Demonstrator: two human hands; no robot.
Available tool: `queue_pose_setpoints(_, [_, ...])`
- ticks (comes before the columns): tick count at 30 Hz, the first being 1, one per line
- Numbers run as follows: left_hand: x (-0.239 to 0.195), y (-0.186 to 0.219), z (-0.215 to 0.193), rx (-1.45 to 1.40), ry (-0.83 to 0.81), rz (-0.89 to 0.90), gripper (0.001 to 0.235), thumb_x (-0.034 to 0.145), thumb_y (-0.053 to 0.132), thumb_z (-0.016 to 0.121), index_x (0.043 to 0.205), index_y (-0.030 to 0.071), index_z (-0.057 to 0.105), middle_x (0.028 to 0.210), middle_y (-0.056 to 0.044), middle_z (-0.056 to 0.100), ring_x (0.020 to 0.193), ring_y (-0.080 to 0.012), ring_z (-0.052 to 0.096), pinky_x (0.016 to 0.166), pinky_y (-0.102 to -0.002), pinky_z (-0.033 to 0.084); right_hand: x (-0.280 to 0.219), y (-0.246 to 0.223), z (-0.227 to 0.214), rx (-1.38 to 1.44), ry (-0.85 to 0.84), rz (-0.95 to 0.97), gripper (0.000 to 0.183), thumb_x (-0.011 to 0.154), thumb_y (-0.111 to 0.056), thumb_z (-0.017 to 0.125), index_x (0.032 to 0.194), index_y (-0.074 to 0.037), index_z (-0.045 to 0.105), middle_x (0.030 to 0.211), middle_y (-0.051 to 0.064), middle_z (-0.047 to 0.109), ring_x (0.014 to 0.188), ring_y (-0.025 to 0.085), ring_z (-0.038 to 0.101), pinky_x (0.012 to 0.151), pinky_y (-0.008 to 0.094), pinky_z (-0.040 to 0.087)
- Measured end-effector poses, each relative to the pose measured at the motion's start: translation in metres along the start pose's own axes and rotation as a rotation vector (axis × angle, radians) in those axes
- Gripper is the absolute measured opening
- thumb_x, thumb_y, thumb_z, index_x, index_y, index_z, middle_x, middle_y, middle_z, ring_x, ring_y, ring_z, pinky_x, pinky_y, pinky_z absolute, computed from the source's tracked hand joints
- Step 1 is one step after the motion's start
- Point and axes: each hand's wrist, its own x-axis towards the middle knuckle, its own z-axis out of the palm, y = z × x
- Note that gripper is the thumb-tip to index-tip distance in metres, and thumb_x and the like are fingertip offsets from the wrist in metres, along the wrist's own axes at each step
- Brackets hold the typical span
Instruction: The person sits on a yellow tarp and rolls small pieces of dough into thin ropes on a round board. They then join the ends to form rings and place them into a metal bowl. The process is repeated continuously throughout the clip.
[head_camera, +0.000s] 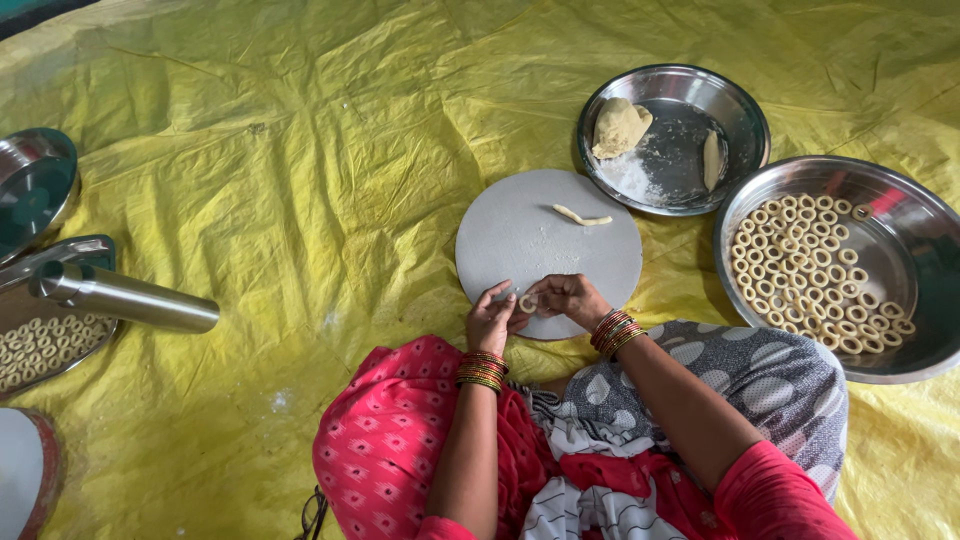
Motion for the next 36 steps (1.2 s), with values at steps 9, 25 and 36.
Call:
queue_pose_setpoints(9, [-0.015,0.009,0.005,0.832,0.328,0.330,0.033,0.079,0.008,0.082,0.110,0.017,0.075,0.083,-0.002,0.078,0.069,-0.0137,0.072,0.066,-0.032,0.056,0.003,0.006,-0.007,0.018,0.251,0.002,0.022,0.097,-0.002,0.060,0.113,-0.001,0.075,0.091,0.008,0.076,0.076,0.012,0.069,0.071,0.030,0.061])
queue_pose_setpoints(25, [-0.010,-0.007,0.005,1.292,0.266,0.366,0.028,0.097,0.011,0.067,0.120,0.025,0.071,0.120,-0.002,0.076,0.111,-0.0225,0.071,0.094,-0.036,0.058,-0.061,-0.105,-0.143,1.014,0.629,-0.410,0.010,0.100,-0.012,0.065,0.101,-0.002,0.068,0.084,0.006,0.067,0.072,0.015,0.064,0.067,0.026,0.055])
queue_pose_setpoints(36, [-0.008,0.015,0.018,1.609,0.171,0.307,0.090,0.071,0.043,0.087,0.145,0.006,0.049,0.154,-0.011,0.047,0.144,-0.0257,0.044,0.116,-0.036,0.040,-0.149,-0.041,-0.340,0.484,1.264,-0.003,0.019,0.090,-0.018,0.075,0.107,-0.010,0.071,0.092,0.004,0.075,0.079,0.018,0.072,0.066,0.032,0.061])
